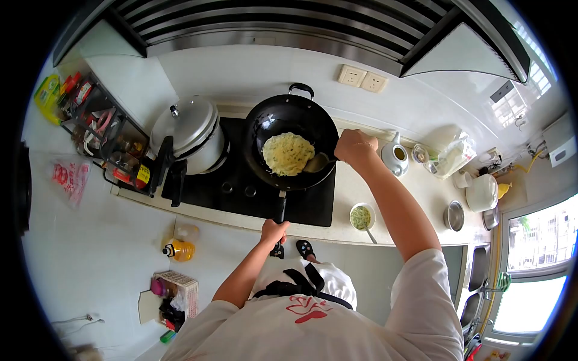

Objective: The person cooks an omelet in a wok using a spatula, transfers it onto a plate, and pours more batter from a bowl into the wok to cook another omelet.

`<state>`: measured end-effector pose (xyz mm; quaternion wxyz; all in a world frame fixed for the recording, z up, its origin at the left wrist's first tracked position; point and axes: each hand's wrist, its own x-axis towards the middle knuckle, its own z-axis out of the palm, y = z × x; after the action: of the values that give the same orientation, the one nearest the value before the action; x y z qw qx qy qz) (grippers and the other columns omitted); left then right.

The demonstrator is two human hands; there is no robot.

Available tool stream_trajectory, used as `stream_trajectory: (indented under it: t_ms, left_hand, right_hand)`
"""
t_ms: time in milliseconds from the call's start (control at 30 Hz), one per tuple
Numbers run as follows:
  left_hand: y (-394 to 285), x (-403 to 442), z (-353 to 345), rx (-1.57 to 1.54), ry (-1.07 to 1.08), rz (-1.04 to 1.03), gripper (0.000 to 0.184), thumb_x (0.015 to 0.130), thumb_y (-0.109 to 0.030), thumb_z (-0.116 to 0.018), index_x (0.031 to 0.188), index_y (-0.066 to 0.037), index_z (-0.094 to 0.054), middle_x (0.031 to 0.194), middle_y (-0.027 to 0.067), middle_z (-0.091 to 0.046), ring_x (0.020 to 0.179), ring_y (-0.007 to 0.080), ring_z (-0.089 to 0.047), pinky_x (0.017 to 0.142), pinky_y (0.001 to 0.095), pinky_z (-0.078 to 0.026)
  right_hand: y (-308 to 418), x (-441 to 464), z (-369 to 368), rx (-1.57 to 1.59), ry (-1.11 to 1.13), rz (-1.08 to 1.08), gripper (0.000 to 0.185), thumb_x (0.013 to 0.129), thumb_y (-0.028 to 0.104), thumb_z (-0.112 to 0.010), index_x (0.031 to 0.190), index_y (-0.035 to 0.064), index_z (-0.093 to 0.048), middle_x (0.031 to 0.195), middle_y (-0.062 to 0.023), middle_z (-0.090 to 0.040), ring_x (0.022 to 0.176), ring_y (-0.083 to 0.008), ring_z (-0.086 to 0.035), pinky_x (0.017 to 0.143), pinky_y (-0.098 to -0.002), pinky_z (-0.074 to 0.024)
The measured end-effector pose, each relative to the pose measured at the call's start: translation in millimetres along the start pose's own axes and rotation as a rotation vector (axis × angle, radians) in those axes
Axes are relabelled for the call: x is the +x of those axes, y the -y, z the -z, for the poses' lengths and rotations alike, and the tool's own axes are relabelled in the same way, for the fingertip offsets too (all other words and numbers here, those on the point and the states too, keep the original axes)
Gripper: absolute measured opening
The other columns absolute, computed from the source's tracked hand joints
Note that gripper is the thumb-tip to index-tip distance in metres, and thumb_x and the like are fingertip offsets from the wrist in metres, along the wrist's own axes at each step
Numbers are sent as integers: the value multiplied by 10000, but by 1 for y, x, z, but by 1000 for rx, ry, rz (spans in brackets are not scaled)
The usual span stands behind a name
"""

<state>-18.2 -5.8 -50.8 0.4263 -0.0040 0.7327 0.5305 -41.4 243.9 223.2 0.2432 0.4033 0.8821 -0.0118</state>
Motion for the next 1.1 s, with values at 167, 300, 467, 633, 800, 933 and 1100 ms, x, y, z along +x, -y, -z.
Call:
stream_trajectory:
  t_ms: [167,300,467,633,800,933,1100]
  left_hand:
    - [1,-1,-5,-37,-9,-5,305,776,-172,-632,570,19,-511,473,103,-545,363,202,-545,347,330,-418]
    - [2,1,-7,-64,-13,22,306,773,-169,-638,564,14,-509,470,91,-532,357,197,-535,345,331,-411]
    - [0,0,-9,-85,-17,30,316,773,-167,-635,550,16,-505,478,88,-533,359,194,-535,349,332,-414]
    - [1,1,-9,-49,-6,30,303,779,-157,-625,562,18,-506,475,85,-525,361,191,-535,351,327,-411]
    - [3,2,-10,-65,-10,24,308,779,-155,-621,551,15,-503,474,87,-525,362,190,-537,350,326,-409]
    - [8,7,-10,-64,0,18,303,779,-154,-622,556,12,-502,474,87,-525,362,191,-538,349,327,-409]
    - [6,5,-10,-59,-2,24,305,779,-157,-626,558,13,-503,473,88,-526,361,194,-537,349,329,-410]
  right_hand:
    - [-21,8,-8,73,-30,68,190,786,242,-640,754,65,-700,679,-54,-694,673,-195,-692,649,-333,-533]
    - [-59,27,-25,160,-54,158,405,731,384,-732,612,5,-652,566,-109,-627,505,-218,-622,534,-367,-507]
    - [-74,33,-42,246,-93,159,380,744,380,-730,667,10,-691,561,-109,-620,477,-218,-608,507,-349,-496]
    - [-102,37,-54,356,-77,125,377,751,399,-726,691,28,-709,594,-97,-642,548,-207,-637,560,-349,-502]
    - [-127,46,-63,413,-145,158,398,742,426,-729,678,34,-705,585,-92,-643,549,-217,-631,555,-353,-485]
    - [-125,38,-53,320,-227,140,400,762,424,-713,671,35,-701,593,-91,-646,524,-227,-627,563,-352,-493]
    - [-99,12,-41,324,-261,129,377,814,398,-676,700,39,-702,576,-80,-636,450,-230,-615,523,-343,-506]
